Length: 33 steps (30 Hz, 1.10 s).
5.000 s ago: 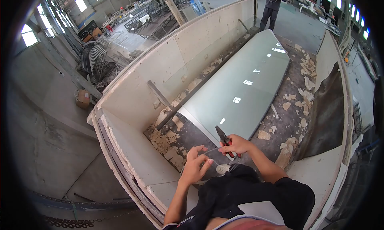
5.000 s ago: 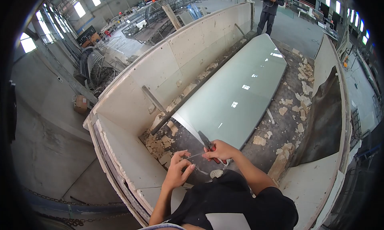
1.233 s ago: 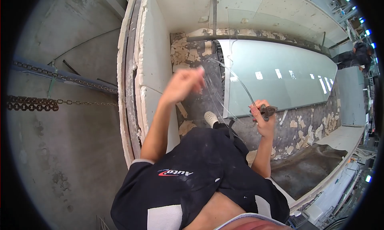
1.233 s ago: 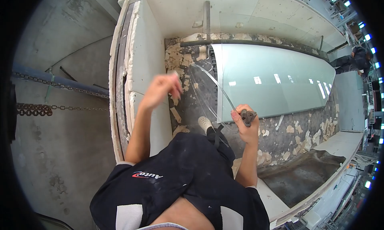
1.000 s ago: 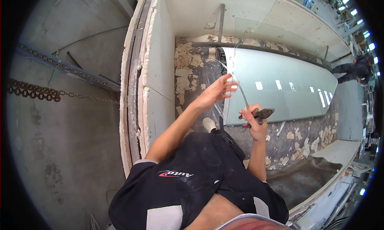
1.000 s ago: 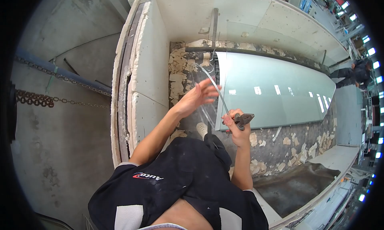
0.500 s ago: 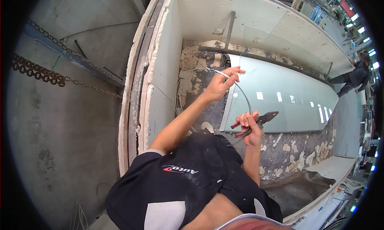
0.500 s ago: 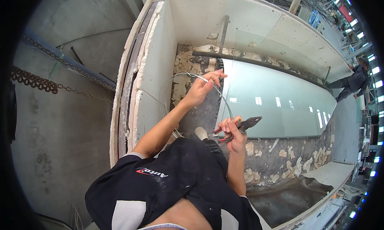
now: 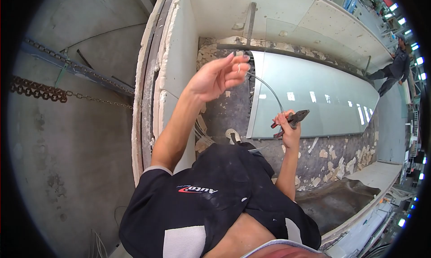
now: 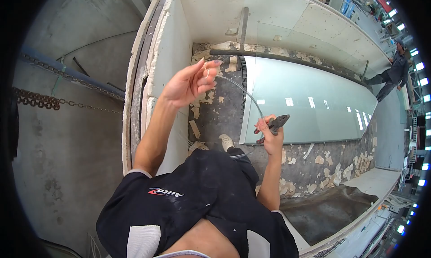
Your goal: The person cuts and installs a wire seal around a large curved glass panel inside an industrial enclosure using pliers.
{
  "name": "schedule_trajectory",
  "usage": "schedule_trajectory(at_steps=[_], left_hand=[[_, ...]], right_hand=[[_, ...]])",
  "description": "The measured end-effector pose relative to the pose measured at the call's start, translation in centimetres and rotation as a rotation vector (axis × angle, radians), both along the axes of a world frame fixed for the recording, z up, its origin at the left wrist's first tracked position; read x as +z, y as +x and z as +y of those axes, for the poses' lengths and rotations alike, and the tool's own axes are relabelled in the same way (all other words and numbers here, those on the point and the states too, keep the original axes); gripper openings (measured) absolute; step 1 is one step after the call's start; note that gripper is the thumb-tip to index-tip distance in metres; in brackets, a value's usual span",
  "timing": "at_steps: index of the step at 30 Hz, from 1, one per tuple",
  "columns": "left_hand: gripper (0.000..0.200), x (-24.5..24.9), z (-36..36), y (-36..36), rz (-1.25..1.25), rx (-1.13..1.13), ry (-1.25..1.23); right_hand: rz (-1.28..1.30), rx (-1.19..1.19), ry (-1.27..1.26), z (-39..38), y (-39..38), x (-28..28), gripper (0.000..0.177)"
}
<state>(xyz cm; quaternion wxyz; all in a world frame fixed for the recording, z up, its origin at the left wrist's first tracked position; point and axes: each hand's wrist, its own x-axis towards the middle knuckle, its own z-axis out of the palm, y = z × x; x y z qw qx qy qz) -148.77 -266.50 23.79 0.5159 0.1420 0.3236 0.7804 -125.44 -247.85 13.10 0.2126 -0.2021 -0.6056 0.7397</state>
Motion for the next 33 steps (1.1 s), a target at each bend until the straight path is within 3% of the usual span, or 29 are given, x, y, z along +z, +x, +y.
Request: schedule_trajectory(at_steps=[2,3,5,7,9,11,13,16,23,31,33], left_hand=[[0.034,1.8,0.9,-0.1,0.072,0.131,-0.219],[0.034,1.3,1.1,-0.5,0.073,0.139,-0.216],[0.034,0.0,1.6,-1.5,0.567,0.064,-0.4],[0.033,0.3,1.8,-1.8,0.62,0.025,-0.422],[0.033,0.9,2.2,-1.6,0.706,-0.042,-0.485],[0.037,0.8,2.4,-0.9,0.663,-0.01,-0.449],[0.042,0.4,2.6,-0.9,0.623,0.016,-0.41],[0.059,0.0,2.2,-1.0,0.675,-0.122,-0.379],[0.047,0.8,1.9,-1.3,0.875,-0.053,-0.607],[0.044,-1.3,2.1,2.2,0.677,-0.218,-0.543],[0.046,-1.7,2.2,3.0,0.899,-0.226,-0.662]], right_hand=[[0.034,0.056,-0.008,-1.3,-0.6,0.2,0.019],[0.065,0.103,-0.016,-2.0,-0.8,0.3,0.019],[-0.046,0.199,0.219,-3.1,-0.8,0.5,0.021],[-0.145,0.343,0.44,-4.3,-1.1,1.2,0.019],[-0.2,0.37,0.474,-5.6,-1.2,2.8,0.017],[-0.253,0.394,0.514,-6.1,-1.5,3.3,0.015],[-0.087,0.252,0.645,-6.2,-1.7,3.3,0.009],[-0.045,0.226,0.747,-5.5,-1.9,2.9,0.019],[-0.25,0.264,0.85,-5.2,-1.2,1.2,0.022],[-0.363,0.304,0.875,-6.0,-1.2,-1.2,0.021],[-0.402,0.308,0.879,-6.1,-0.8,-2.2,0.021]])
